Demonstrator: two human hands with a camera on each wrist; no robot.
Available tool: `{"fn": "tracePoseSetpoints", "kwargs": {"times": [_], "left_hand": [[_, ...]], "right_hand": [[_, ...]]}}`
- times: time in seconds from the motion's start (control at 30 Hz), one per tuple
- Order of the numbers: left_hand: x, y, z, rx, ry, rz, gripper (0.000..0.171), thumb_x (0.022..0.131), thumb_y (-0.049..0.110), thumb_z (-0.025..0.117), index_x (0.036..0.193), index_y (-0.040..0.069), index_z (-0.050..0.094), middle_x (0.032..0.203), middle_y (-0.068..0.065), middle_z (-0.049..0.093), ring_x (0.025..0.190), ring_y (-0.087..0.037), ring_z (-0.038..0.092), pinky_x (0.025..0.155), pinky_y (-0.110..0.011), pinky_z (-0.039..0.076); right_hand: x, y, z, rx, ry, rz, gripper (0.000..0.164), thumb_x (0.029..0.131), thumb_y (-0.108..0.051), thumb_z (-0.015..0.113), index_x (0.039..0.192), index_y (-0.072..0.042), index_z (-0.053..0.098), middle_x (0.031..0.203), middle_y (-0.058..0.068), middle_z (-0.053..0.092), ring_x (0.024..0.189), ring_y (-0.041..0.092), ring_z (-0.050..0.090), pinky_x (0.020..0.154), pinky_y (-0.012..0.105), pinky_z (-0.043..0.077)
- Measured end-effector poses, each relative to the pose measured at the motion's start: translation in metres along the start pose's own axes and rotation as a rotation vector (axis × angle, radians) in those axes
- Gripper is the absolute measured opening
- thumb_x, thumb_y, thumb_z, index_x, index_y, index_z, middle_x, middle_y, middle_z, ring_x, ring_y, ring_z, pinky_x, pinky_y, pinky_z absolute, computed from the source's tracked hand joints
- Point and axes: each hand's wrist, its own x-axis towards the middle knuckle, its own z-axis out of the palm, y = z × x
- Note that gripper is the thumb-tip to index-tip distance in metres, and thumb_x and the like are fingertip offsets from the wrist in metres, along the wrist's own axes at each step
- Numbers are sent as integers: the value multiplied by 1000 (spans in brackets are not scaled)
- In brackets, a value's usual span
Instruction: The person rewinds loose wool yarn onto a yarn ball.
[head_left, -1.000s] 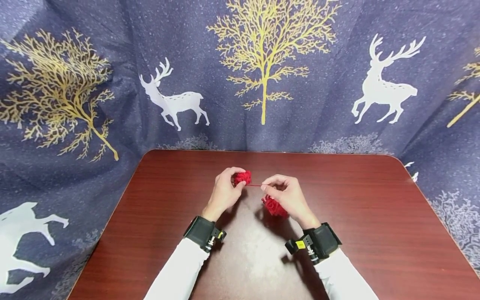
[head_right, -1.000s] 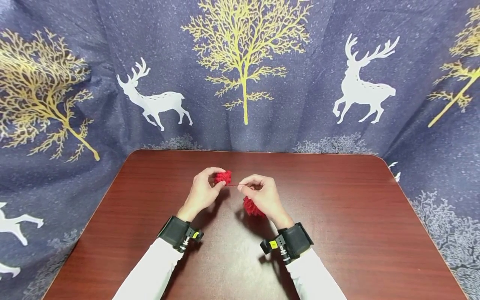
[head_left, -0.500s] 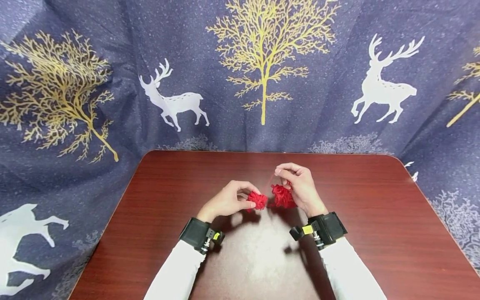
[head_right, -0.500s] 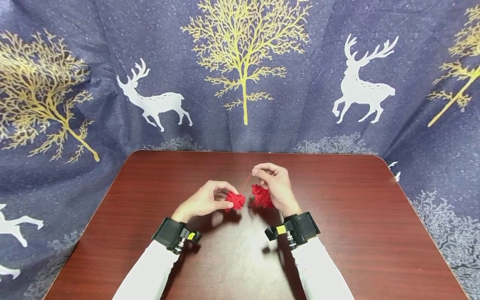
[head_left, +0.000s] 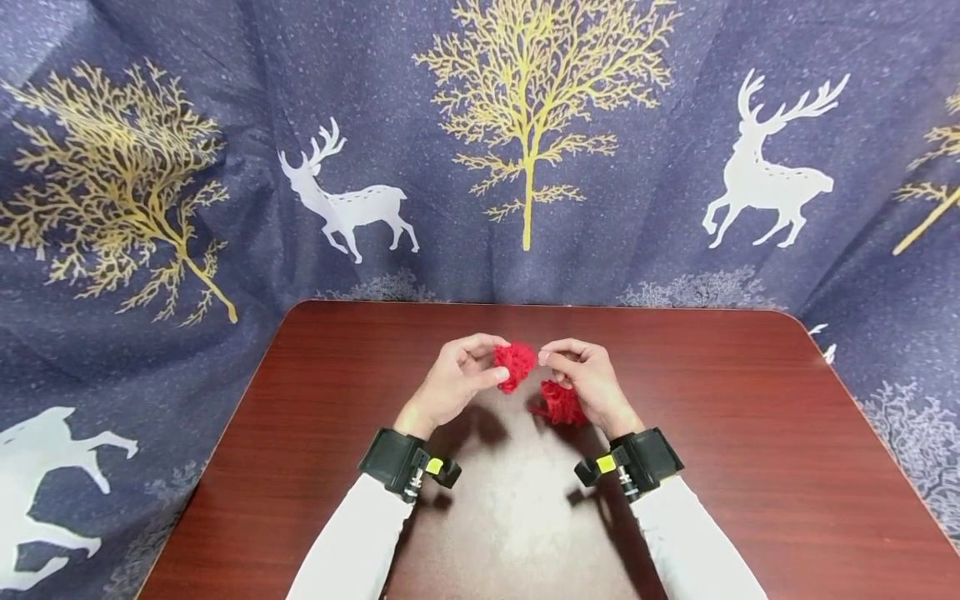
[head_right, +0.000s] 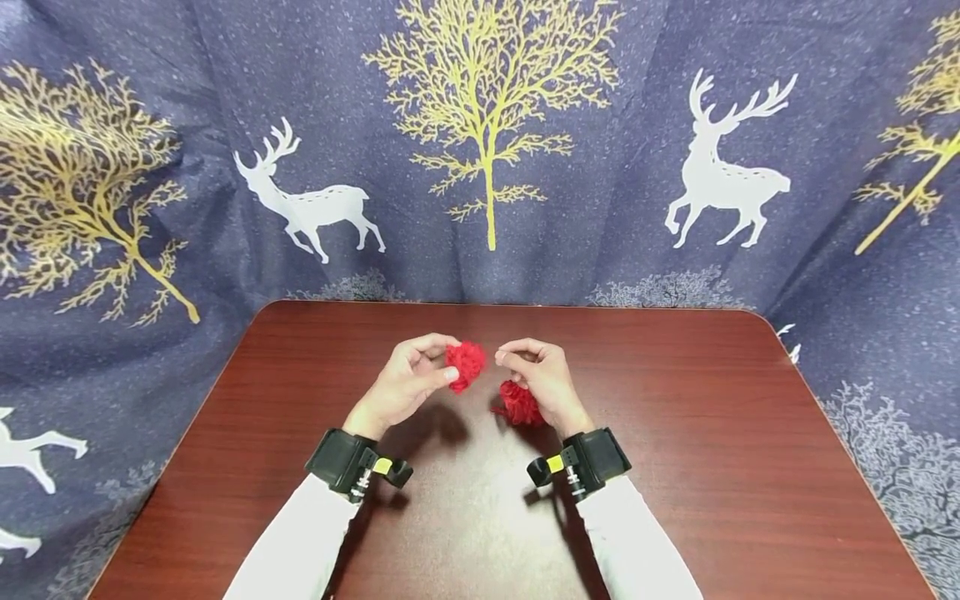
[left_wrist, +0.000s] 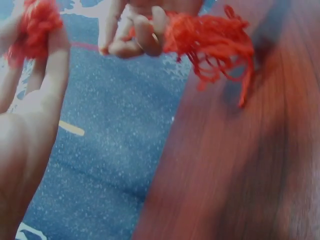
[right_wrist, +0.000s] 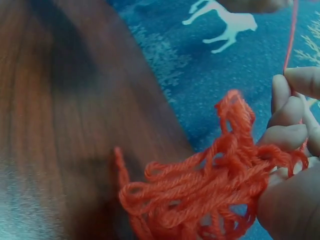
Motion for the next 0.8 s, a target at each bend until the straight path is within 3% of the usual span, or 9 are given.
{"fn": "tracePoseSetpoints", "kwargs": {"times": [0.1,0.27,0.5,0.63,0.73,0.8], "left_hand": [[4,1,5,-87,124,40,42,88,-21,55,114,11,67,110,-5,69,101,-16,65,81,-25,57],[10,3,10,-150,337,83,34,91,-19,58,113,6,65,107,-6,69,96,-16,67,78,-24,58],[19,0,9,-124,586,105,29,90,-17,63,114,0,63,100,-6,69,87,-14,67,71,-23,57],[22,-3,4,18,742,132,29,88,-15,67,115,-6,63,100,-8,68,88,-17,67,74,-23,58],[21,-4,2,210,822,139,31,86,-13,71,115,-8,63,101,-12,67,90,-22,68,76,-25,57],[19,-5,1,369,840,143,30,85,-12,72,114,-7,63,103,-16,66,90,-26,68,75,-27,58]], "right_hand": [[-4,2,6,-79,-11,12,7,89,2,72,96,4,72,71,-1,67,54,7,47,48,17,35],[-12,4,15,-251,-38,-18,11,88,-1,74,98,4,73,79,1,71,57,9,54,51,18,44],[-23,5,22,-389,-44,-102,9,87,-4,76,94,1,75,81,12,73,61,11,59,58,22,50],[-27,5,24,-432,-51,-133,10,86,-3,77,94,2,76,81,12,73,64,9,59,60,21,48],[-30,3,25,-453,-57,-140,9,86,-2,77,94,2,76,81,9,74,65,9,59,60,21,48],[-32,0,25,-464,-65,-141,8,86,-1,77,93,2,76,80,7,73,64,9,58,59,21,47]]}}
